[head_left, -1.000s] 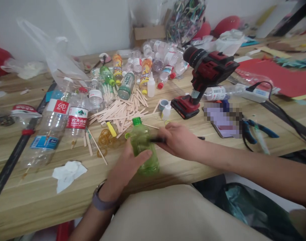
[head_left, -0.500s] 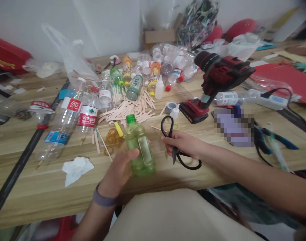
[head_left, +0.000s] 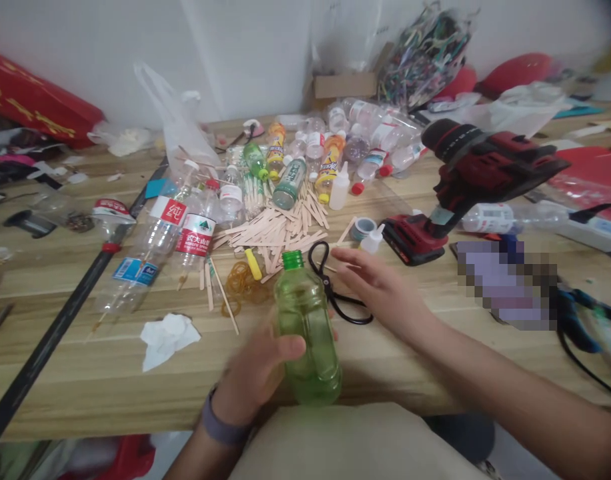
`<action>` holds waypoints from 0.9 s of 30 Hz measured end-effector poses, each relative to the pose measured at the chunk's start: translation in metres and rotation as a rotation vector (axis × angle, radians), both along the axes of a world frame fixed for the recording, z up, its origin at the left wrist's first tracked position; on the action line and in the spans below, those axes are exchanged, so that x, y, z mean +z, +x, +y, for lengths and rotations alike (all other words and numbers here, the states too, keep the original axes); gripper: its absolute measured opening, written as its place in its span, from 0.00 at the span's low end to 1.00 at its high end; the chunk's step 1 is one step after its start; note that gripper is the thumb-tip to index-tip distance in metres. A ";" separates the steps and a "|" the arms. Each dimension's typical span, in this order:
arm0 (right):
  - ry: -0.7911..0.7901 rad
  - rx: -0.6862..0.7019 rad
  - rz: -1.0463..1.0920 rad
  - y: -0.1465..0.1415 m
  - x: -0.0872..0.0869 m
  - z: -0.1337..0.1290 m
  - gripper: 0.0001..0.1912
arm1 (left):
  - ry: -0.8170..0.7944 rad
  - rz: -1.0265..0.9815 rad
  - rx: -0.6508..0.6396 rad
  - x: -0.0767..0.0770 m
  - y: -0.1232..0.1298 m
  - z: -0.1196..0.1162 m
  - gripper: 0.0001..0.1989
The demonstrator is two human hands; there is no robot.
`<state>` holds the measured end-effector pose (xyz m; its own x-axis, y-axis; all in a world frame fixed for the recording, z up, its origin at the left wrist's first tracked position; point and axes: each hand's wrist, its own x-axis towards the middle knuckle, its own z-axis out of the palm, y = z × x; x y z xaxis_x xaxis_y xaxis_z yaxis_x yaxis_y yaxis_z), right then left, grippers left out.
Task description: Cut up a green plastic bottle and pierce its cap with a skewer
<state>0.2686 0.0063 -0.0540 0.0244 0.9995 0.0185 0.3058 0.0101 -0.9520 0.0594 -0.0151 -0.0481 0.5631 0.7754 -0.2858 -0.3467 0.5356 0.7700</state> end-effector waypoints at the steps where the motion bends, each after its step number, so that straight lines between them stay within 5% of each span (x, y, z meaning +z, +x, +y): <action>1: 0.044 0.006 -0.023 -0.003 0.009 -0.010 0.13 | 0.006 -0.004 0.002 0.000 0.001 -0.001 0.23; 6: 0.288 0.014 -0.181 -0.018 0.028 -0.045 0.06 | 0.114 0.061 0.007 -0.005 0.001 -0.001 0.25; 12: 0.223 0.072 -0.144 -0.011 0.023 -0.045 0.09 | 0.080 0.129 0.005 -0.008 0.005 -0.001 0.28; 14: 0.254 0.046 -0.153 -0.012 0.018 -0.045 0.15 | 0.095 0.172 0.008 -0.006 0.007 -0.002 0.28; 22: 0.341 -0.096 -0.107 -0.030 -0.024 -0.067 0.08 | 0.004 0.265 -0.013 -0.017 -0.006 -0.001 0.23; 27: 0.325 -0.161 -0.136 -0.028 -0.032 -0.080 0.08 | 0.009 0.331 -0.055 -0.019 -0.011 -0.001 0.23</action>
